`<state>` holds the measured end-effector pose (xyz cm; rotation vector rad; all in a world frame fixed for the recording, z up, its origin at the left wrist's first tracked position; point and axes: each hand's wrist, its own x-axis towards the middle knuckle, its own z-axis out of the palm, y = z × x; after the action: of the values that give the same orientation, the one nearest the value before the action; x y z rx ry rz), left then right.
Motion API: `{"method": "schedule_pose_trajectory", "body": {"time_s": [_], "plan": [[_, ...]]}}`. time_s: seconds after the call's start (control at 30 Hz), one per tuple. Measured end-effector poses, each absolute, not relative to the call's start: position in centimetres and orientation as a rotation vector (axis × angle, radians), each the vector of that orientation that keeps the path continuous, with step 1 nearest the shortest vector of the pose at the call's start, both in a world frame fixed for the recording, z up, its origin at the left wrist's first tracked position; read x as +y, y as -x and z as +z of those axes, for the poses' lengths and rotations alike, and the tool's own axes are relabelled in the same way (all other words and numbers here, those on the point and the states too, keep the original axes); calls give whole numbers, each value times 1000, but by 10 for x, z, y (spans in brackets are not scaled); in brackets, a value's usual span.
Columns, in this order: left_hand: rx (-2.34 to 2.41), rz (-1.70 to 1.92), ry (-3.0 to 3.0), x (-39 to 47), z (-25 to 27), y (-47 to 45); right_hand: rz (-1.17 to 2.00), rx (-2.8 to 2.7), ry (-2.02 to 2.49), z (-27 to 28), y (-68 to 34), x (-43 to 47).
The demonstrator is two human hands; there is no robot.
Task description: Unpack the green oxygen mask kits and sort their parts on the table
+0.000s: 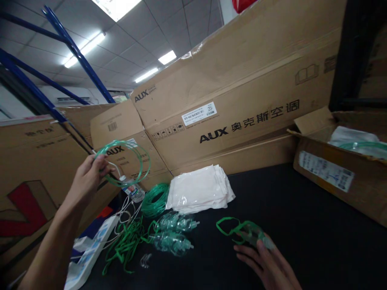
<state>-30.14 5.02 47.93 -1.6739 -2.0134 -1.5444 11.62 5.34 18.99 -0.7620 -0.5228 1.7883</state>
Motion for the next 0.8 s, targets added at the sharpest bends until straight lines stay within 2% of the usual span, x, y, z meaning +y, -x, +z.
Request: {"method": "schedule_pose_trajectory", "body": {"time_s": [0.13,0.23,0.33,0.43,0.5,0.57,0.63,0.8], "plan": [[-1898,-1765,1844,44,490,249,1837,-436,704,190,-123,57],[-1857,-1745,2027,37,462,196,1848,-352,683,198,-132,54],[-1853,-1345,2134,23,395,137,1781,-342,745,201,-147,47],[-1633,-916,2408,6,306,83,1650,-357,863,199,-167,39],[-1725,-658,2552,-6,256,57,1552,-370,951,199,-182,32],[-1868,-596,2649,-16,225,42,1509,-414,1033,203,-196,23],[-1995,-628,2717,-21,215,38,1504,-474,1106,210,-207,14],[-2085,-630,2861,-22,226,59,1427,-566,1287,224,-215,10]]}}
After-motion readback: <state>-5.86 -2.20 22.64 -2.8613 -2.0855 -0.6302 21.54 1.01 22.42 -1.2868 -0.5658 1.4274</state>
